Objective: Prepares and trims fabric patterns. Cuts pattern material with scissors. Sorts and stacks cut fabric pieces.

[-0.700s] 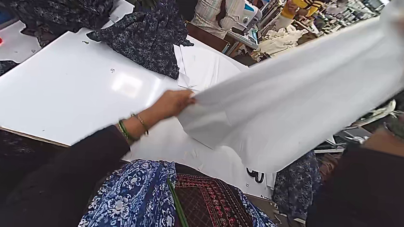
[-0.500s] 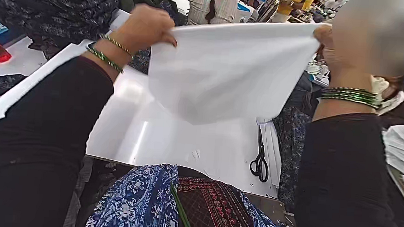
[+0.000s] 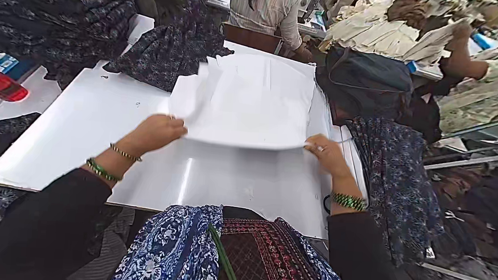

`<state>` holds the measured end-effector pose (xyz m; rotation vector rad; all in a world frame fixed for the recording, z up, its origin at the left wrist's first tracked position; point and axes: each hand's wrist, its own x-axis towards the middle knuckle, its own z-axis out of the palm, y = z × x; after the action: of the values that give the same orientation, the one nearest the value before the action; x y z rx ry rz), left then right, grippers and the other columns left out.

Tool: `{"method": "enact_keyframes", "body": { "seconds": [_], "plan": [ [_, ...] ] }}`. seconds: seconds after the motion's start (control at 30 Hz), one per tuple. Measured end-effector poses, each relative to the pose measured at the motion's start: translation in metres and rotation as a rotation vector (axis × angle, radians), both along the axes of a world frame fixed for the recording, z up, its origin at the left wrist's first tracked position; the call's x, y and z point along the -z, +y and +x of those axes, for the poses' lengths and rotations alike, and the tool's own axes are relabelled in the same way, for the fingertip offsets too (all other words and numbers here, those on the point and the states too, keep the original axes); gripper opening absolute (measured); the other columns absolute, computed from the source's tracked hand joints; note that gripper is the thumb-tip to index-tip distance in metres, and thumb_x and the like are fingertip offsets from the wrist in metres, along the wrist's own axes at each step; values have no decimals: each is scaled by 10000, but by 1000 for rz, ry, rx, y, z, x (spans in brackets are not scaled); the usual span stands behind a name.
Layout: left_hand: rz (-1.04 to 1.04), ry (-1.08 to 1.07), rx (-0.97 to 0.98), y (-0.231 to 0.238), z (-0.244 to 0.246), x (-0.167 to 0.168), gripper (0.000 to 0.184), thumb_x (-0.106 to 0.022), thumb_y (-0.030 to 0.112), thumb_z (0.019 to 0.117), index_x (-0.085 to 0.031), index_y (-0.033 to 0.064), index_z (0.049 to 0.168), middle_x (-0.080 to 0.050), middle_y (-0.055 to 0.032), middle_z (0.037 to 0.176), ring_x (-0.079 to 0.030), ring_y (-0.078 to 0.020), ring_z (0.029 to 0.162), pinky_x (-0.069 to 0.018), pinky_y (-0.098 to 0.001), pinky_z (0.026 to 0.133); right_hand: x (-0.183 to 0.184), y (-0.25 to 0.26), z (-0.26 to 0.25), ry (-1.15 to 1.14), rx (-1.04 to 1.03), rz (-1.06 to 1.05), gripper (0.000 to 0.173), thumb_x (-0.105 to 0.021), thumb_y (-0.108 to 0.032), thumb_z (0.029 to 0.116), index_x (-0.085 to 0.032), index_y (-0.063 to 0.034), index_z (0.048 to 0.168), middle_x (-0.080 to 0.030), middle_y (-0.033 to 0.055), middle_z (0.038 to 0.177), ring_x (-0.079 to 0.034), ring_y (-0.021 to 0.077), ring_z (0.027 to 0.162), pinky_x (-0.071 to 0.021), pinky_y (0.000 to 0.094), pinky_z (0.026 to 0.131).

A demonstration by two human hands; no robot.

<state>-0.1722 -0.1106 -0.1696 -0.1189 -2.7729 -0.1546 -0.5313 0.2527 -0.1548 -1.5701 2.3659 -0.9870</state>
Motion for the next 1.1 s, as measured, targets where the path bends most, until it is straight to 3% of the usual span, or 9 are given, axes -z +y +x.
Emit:
{"method": "enact_keyframes", "body": {
  "seconds": [0.2, 0.3, 0.37, 0.43, 0.57, 0.7, 0.87, 1.03, 1.1],
  "plan": [
    [176, -67, -130, 57, 54, 58, 212, -584, 94, 896, -727, -56, 942, -676, -248, 813, -695, -466, 720, -532, -594, 594, 69, 62, 67, -14, 28, -4, 256, -607, -198, 980, -799, -29, 987, -734, 176, 1074, -663, 356, 1062, -448, 560, 977],
    [207, -143, -177, 77, 67, 52, 229, -614, 130, 866, -740, -47, 940, -677, -238, 806, -693, -455, 702, -523, -594, 575, 68, 78, 82, 84, 46, 21, 230, -596, -147, 984, -806, -77, 1044, -737, 173, 1104, -675, 380, 1076, -477, 570, 966],
    [270, -346, -265, 88, 67, 28, 278, -792, 174, 829, -752, -40, 1003, -692, -240, 831, -696, -453, 724, -522, -639, 611, 68, 89, 85, 139, 39, 57, 255, -568, -113, 991, -800, -105, 1098, -732, 169, 1148, -676, 384, 1105, -494, 573, 968],
    [263, -556, -369, 92, 62, 3, 473, -843, 392, 829, -767, 8, 1094, -703, -225, 863, -689, -437, 754, -512, -661, 653, 64, 102, 86, 122, 35, 113, 311, -516, -70, 987, -780, -97, 1149, -708, 173, 1227, -648, 399, 1177, -470, 598, 1009],
    [258, -268, -266, 102, 38, 6, 612, -566, 571, 947, -755, 28, 1156, -703, -261, 1091, -688, -493, 953, -518, -695, 766, 51, 121, 87, 87, 176, 9, 336, -476, -4, 917, -774, 1, 1074, -696, 229, 1223, -651, 420, 1157, -505, 565, 978],
    [306, -204, -99, 125, -2, 36, 431, -546, 377, 998, -733, 88, 1258, -599, -231, 1416, -482, -519, 1370, -357, -744, 1060, 41, 103, 95, 90, 322, -176, 298, -467, 20, 940, -749, 57, 1029, -699, 239, 1181, -681, 339, 1110, -545, 448, 950],
    [402, -435, -154, 141, -36, 49, 489, -469, 333, 1063, -529, 142, 1509, -291, -227, 1655, -174, -484, 1545, -103, -769, 1152, 52, 49, 122, 19, 203, -140, 302, -481, 69, 942, -748, 44, 1081, -694, 228, 1219, -651, 390, 1183, -511, 523, 1010],
    [400, -423, -654, 106, -27, 36, 508, -479, 233, 1064, -443, 151, 1564, -409, -318, 1540, -311, -555, 1453, -68, -848, 1087, 73, 30, 139, -20, 122, -40, 302, -488, -10, 974, -741, 41, 1130, -658, 263, 1290, -591, 443, 1271, -439, 581, 1086],
    [403, -389, -767, 86, -12, 37, 516, -496, 203, 1051, -443, 135, 1561, -353, -336, 1570, -258, -567, 1476, -128, -827, 1101, 80, 29, 141, -32, 113, -21, 346, -465, -11, 952, -732, 36, 1167, -637, 275, 1325, -553, 473, 1305, -402, 601, 1109]
  ]
}}
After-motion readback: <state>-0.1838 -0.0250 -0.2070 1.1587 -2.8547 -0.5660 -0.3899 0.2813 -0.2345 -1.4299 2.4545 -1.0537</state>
